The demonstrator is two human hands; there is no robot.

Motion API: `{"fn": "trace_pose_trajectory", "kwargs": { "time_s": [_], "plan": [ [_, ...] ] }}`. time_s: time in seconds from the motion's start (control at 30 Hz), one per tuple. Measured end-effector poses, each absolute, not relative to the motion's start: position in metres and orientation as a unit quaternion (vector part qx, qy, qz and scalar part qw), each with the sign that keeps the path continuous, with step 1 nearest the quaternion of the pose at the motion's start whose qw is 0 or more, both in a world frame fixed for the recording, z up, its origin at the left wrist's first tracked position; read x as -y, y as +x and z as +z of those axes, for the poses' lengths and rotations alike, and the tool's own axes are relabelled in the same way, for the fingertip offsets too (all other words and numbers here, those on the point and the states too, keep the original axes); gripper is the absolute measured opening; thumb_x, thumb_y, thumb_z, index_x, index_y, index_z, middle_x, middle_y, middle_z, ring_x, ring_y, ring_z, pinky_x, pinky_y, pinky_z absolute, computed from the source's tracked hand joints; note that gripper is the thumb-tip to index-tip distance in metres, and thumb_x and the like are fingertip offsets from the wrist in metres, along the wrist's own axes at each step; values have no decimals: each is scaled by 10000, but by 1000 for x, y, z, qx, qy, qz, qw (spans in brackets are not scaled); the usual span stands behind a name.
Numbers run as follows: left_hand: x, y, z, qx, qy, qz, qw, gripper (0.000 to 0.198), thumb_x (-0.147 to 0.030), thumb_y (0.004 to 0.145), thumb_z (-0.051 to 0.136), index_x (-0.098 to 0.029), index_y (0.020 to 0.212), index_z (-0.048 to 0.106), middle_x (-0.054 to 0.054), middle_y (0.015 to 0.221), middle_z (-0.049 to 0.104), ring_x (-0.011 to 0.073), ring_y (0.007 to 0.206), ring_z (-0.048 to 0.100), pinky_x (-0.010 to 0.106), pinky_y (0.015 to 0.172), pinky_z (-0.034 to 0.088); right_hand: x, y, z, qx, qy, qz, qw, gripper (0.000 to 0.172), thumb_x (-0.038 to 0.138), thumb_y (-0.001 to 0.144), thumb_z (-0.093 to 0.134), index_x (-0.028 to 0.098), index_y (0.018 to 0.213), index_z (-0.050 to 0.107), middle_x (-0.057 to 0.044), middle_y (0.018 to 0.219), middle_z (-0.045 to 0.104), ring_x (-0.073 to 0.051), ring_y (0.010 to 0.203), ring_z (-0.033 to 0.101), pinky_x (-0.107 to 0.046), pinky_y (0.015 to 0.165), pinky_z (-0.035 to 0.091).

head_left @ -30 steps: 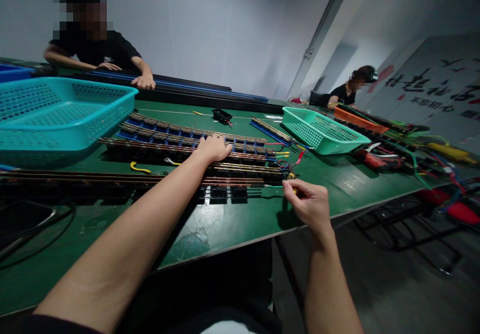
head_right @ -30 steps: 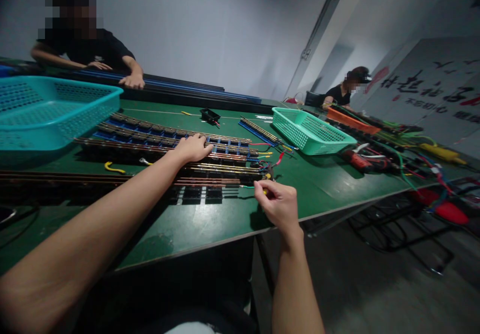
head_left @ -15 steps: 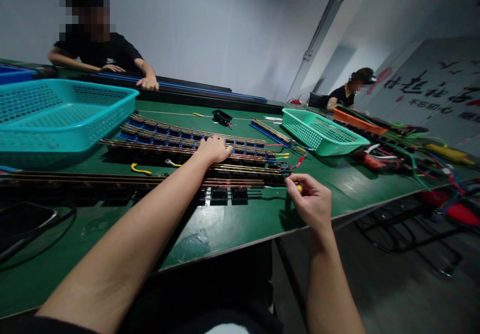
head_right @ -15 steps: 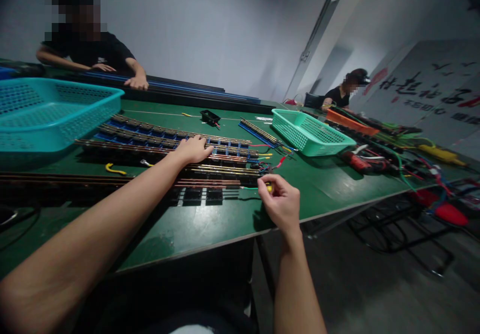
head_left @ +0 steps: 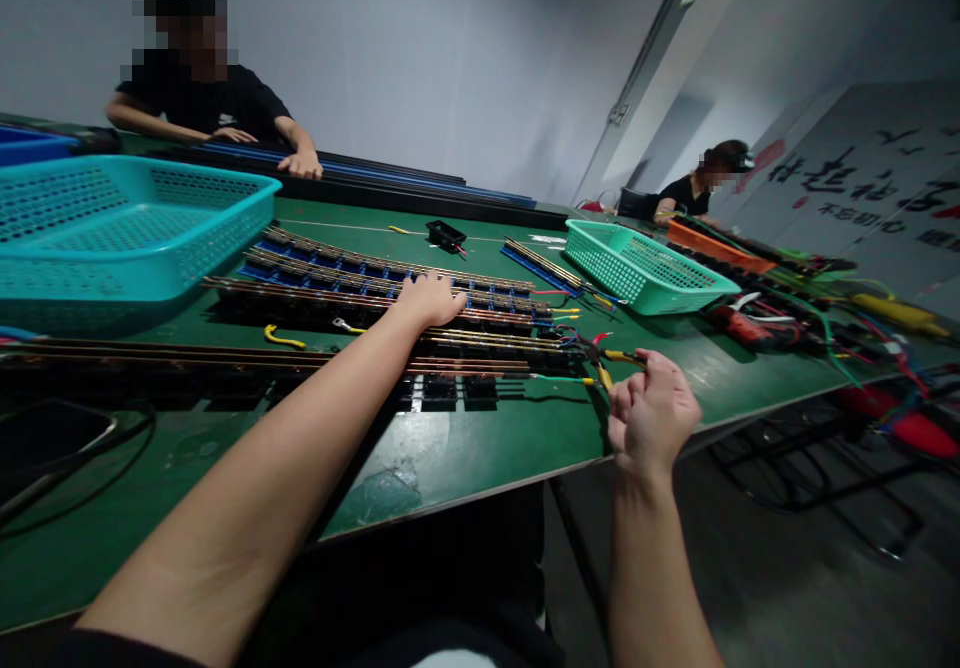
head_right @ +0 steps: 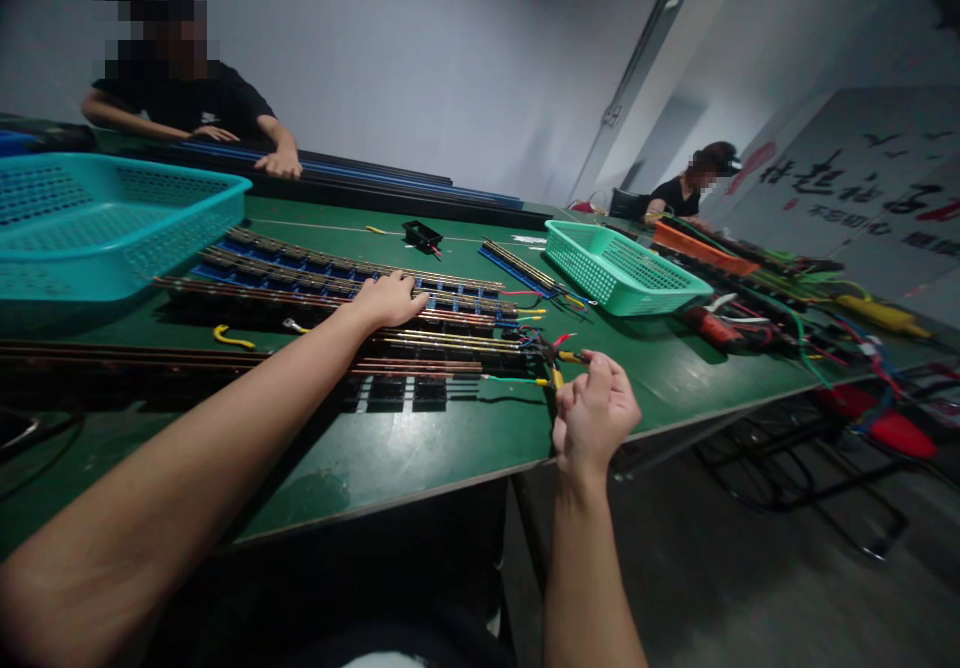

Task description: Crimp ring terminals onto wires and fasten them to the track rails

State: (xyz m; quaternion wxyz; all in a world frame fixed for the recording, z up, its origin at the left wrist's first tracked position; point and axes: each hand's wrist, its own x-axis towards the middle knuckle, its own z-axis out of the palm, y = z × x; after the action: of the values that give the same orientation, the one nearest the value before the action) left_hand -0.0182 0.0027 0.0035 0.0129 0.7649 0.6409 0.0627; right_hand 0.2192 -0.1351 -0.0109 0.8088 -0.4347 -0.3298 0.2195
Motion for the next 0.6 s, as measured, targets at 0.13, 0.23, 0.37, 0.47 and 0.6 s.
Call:
{"fn": "trace_pose_trajectory", "kwargs": {
  "time_s": [0.13, 0.23, 0.37, 0.47, 0.6],
  "plan": [
    [-3, -18, 3, -641, 765, 62, 13, 632, -521, 881, 227, -121, 1285, 502, 197, 1361, 458, 330, 1212, 458, 479, 980, 345, 135, 220, -13, 329, -431, 226, 809, 274, 419, 748, 631, 165, 794, 539, 158, 365, 283, -21, 251, 229, -154, 281, 216],
    [-4, -19, 2, -640, 766, 64, 11, 636, -522, 881, 222, -116, 1278, 507, 202, 1351, 466, 334, 1204, 464, 486, 976, 348, 135, 223, -14, 320, -425, 236, 813, 254, 401, 754, 624, 168, 803, 537, 158, 361, 293, -29, 249, 234, -164, 278, 230],
    [-3, -19, 2, -643, 763, 64, 9, 613, -520, 880, 235, -140, 1273, 510, 185, 1356, 469, 321, 1209, 463, 473, 982, 346, 134, 229, -15, 292, -419, 254, 822, 244, 392, 756, 615, 170, 821, 538, 159, 366, 296, -30, 254, 226, -167, 276, 230],
    [-2, -18, 4, -643, 763, 63, 12, 606, -513, 881, 239, -138, 1272, 512, 183, 1359, 467, 320, 1214, 459, 471, 987, 342, 134, 234, -16, 267, -411, 272, 828, 292, 436, 747, 618, 173, 832, 526, 160, 399, 308, -22, 260, 221, -166, 273, 220],
    [-4, -19, 3, -640, 765, 68, 12, 623, -512, 879, 235, -119, 1276, 512, 197, 1354, 466, 332, 1207, 462, 485, 982, 343, 138, 230, -17, 275, -398, 270, 832, 341, 484, 748, 614, 173, 866, 536, 147, 459, 367, -13, 265, 240, -169, 275, 228]
  ]
}}
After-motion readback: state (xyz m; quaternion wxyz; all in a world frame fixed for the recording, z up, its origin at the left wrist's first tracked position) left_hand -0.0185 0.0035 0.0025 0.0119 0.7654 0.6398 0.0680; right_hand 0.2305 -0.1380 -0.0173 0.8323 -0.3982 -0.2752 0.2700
